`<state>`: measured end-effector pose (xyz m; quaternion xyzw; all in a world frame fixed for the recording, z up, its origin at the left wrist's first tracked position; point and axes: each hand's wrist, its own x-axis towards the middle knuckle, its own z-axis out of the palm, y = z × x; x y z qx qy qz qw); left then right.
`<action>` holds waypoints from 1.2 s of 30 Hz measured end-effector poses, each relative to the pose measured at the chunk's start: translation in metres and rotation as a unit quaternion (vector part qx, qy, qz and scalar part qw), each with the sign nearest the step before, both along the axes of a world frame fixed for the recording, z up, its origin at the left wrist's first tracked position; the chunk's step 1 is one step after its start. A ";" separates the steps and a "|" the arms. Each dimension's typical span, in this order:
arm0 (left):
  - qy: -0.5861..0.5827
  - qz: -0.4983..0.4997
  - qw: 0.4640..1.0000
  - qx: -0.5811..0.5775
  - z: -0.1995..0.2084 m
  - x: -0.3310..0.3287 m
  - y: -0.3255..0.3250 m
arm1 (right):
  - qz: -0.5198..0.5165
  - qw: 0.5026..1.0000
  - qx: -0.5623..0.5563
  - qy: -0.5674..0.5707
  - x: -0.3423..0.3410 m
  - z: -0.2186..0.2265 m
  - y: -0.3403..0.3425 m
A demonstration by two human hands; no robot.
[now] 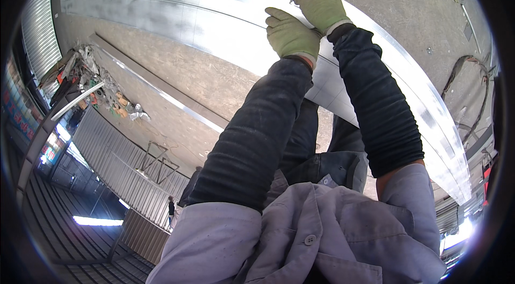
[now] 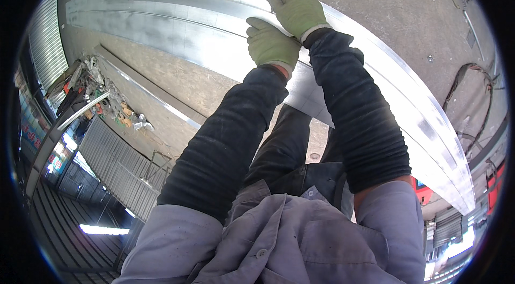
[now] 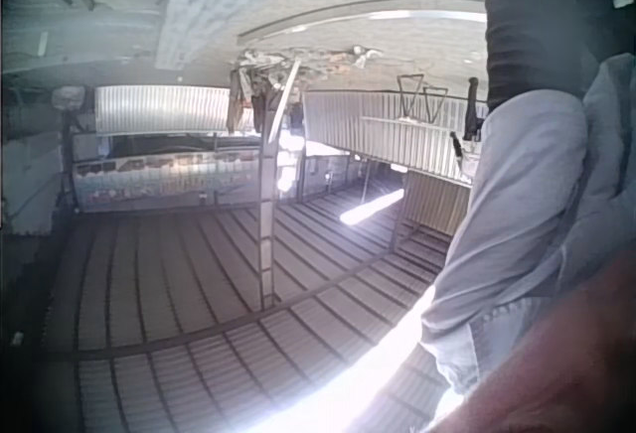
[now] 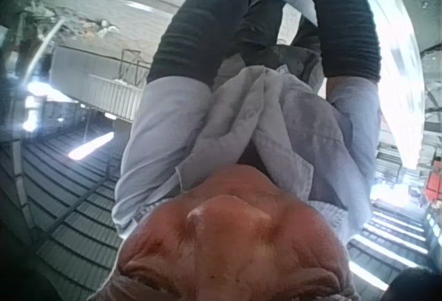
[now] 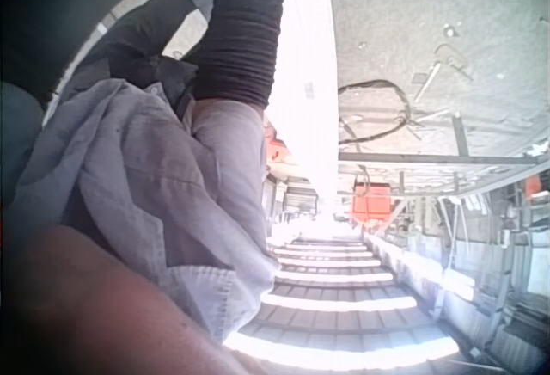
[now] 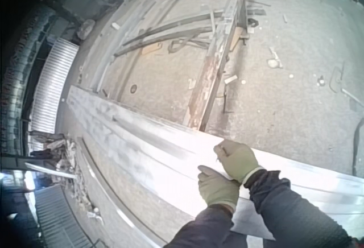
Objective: The person aligns and fastens long metal panels on a workbench using a handheld tool. They repeatedly position the panels, press them into place, and secure them along the seams.
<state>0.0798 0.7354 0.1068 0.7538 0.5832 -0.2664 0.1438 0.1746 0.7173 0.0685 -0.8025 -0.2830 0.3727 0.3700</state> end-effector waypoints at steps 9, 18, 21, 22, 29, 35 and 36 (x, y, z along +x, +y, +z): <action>0.006 -0.001 1.000 0.004 -0.001 0.000 0.001 | 0.022 1.000 -0.003 0.007 0.006 0.002 0.000; 0.020 -0.013 1.000 0.001 0.001 0.002 0.001 | 0.064 0.995 0.010 -0.076 0.007 0.006 -0.008; 0.022 -0.013 1.000 0.005 0.001 0.002 0.002 | 0.076 0.997 -0.005 -0.025 0.014 0.013 -0.019; 0.022 -0.013 1.000 0.006 0.001 0.003 0.002 | 0.075 0.997 -0.009 -0.021 0.016 0.012 -0.022; 0.031 -0.035 0.999 0.015 -0.005 0.000 0.003 | 0.092 0.993 0.033 -0.069 0.011 0.000 -0.030; 0.022 -0.050 0.998 0.018 -0.003 0.002 0.002 | 0.158 0.979 0.040 -0.122 0.012 0.002 -0.023; 0.015 -0.039 0.999 0.011 0.000 0.004 0.002 | 0.171 0.977 0.030 -0.127 0.013 0.003 -0.024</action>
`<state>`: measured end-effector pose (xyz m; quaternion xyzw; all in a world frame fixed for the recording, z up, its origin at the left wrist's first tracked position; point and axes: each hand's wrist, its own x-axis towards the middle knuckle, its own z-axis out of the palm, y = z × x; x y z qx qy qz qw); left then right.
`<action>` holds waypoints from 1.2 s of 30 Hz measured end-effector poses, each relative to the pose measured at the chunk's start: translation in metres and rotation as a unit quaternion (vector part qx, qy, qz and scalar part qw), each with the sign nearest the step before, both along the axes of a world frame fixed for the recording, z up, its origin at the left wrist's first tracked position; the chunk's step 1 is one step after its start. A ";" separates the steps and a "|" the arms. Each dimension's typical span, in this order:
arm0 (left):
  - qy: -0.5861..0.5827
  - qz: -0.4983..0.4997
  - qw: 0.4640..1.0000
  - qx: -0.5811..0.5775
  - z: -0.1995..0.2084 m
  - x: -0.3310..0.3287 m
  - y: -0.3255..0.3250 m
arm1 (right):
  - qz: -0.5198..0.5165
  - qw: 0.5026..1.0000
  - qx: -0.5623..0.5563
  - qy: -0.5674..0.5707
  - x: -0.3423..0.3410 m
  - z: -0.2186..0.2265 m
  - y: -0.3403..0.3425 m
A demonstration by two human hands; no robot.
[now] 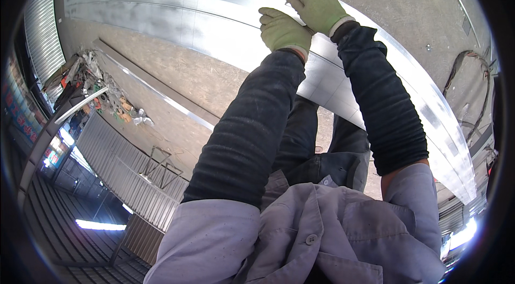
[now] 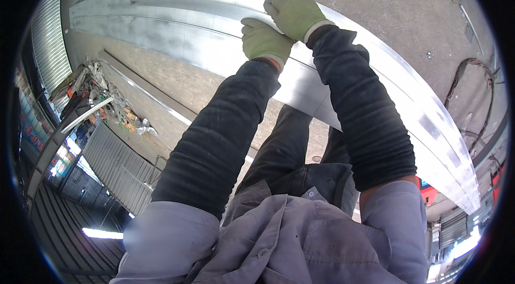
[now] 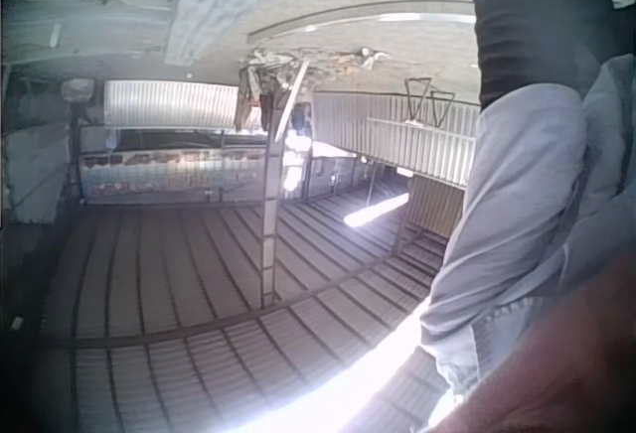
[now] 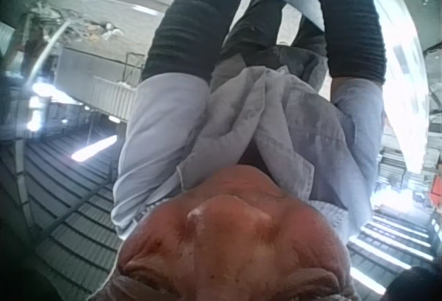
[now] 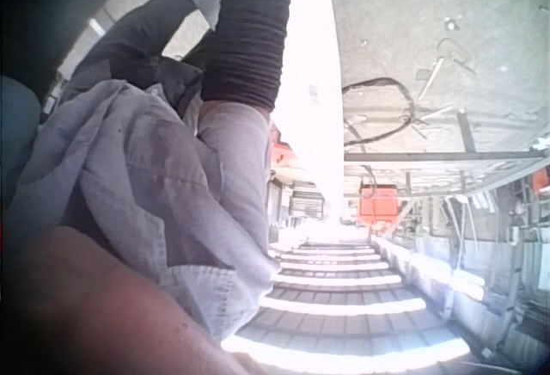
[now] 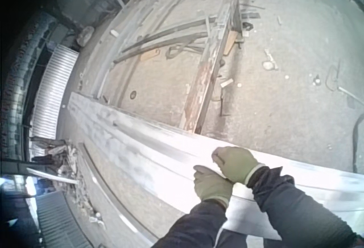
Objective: The person aligns and fastens long metal panels on a workbench using a handheld tool. They repeatedly position the panels, press them into place, and secure them along the seams.
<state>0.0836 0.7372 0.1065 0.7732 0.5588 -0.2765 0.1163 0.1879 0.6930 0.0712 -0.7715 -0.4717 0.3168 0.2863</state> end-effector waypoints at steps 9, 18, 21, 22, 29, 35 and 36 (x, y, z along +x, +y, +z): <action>0.031 0.013 0.999 -0.006 0.007 0.005 0.003 | 0.036 0.998 -0.053 -0.002 0.019 0.018 -0.030; -0.007 0.021 1.000 0.001 0.005 0.000 0.002 | 0.053 0.995 -0.089 -0.004 0.036 0.026 -0.072; 0.001 0.020 1.000 -0.016 0.007 0.003 0.002 | 0.026 0.996 -0.090 0.009 0.037 0.025 -0.086; 0.003 0.019 1.000 -0.017 0.007 0.003 0.003 | 0.025 0.996 -0.080 0.006 0.035 0.024 -0.086; 0.013 0.006 1.000 0.017 0.001 0.001 0.002 | 0.040 0.999 -0.029 -0.018 0.029 0.018 -0.057; 0.003 0.003 1.000 0.016 -0.008 -0.003 0.004 | 0.048 0.998 0.015 -0.047 0.016 0.010 -0.008; -0.005 0.000 1.000 0.020 -0.010 -0.004 0.003 | 0.049 0.997 0.018 -0.054 0.016 0.007 -0.005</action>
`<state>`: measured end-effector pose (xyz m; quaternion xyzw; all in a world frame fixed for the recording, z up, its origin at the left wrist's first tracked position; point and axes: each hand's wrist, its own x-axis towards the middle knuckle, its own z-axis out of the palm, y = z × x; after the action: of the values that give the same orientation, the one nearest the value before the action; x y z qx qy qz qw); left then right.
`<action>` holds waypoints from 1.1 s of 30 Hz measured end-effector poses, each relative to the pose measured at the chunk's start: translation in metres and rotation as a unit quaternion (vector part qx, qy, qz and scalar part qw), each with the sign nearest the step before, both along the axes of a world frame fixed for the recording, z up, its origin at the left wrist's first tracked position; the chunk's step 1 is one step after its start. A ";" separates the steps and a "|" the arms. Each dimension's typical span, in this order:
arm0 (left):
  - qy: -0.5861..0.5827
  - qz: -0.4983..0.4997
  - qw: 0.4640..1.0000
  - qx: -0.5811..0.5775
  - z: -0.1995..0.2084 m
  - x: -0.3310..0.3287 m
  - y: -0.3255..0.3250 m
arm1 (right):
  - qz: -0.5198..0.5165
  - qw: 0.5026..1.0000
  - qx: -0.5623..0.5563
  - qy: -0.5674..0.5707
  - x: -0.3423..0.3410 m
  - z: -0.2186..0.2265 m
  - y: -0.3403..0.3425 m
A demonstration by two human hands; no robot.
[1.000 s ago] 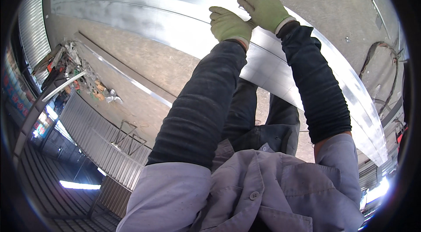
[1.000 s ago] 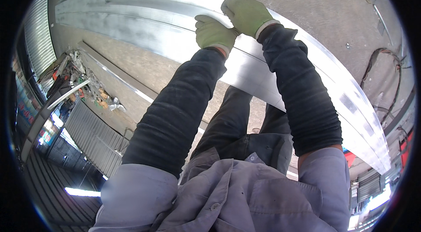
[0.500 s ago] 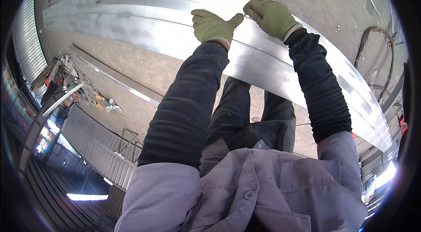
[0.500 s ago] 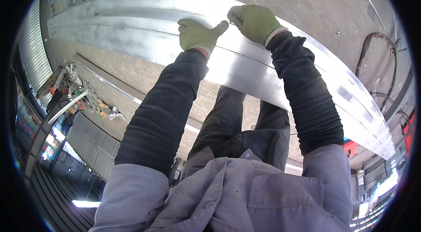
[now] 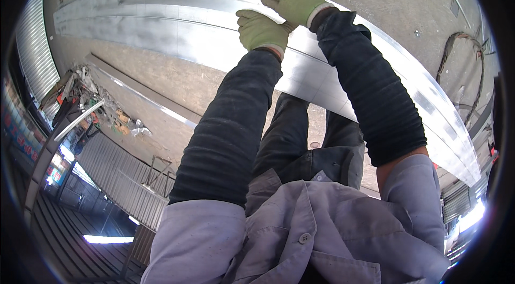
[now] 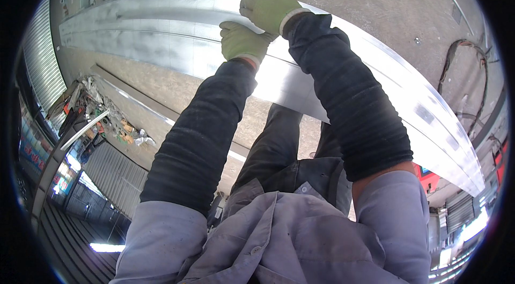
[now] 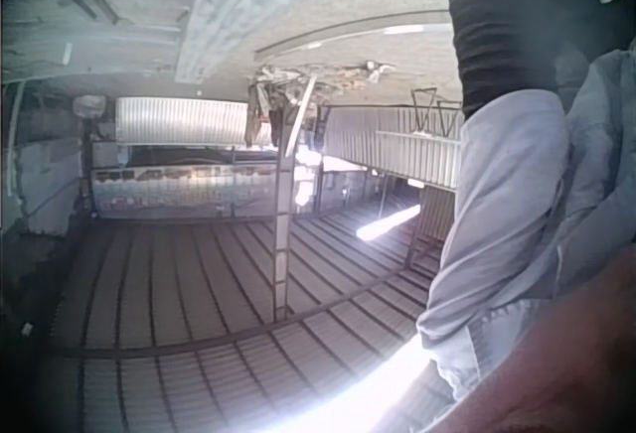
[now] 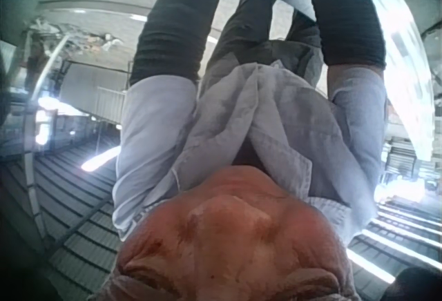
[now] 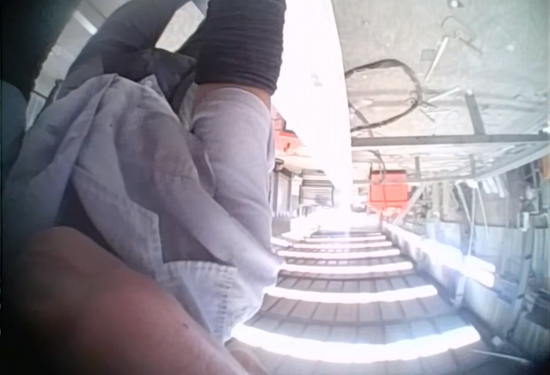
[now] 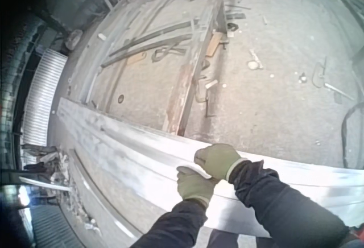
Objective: The person aligns and fastens long metal panels on a workbench using a handheld tool. They repeatedly position the panels, press them into place, and secure them along the seams.
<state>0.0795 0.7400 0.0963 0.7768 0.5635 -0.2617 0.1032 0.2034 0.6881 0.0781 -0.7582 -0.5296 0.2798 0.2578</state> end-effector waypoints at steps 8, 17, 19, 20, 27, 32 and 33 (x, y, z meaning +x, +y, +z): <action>0.003 0.000 1.000 -0.014 0.010 0.003 0.001 | 0.000 0.999 -0.035 -0.016 0.021 0.010 -0.040; 0.009 -0.011 0.999 -0.030 0.012 0.003 0.002 | -0.089 0.973 -0.198 0.084 0.035 0.036 -0.139; 0.025 -0.009 0.998 -0.053 0.014 0.005 0.001 | -0.093 0.973 -0.203 0.051 0.037 0.039 -0.160; 0.030 -0.008 0.998 -0.053 0.014 0.007 0.001 | -0.119 0.977 -0.171 0.044 0.036 0.036 -0.172; 0.032 0.026 0.998 -0.050 0.017 0.012 0.001 | -0.201 0.966 -0.153 0.046 0.032 0.032 -0.227; 0.042 -0.020 0.999 -0.025 0.009 0.007 0.003 | -0.227 0.963 -0.145 0.022 0.028 0.028 -0.223; 0.044 -0.030 0.998 -0.026 0.007 0.008 0.002 | -0.220 0.966 -0.134 -0.006 0.028 0.028 -0.223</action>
<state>0.0873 0.7420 0.1031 0.7778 0.5372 -0.3134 0.0903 0.2311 0.4655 0.1065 -0.8855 -0.3086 0.2797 0.2060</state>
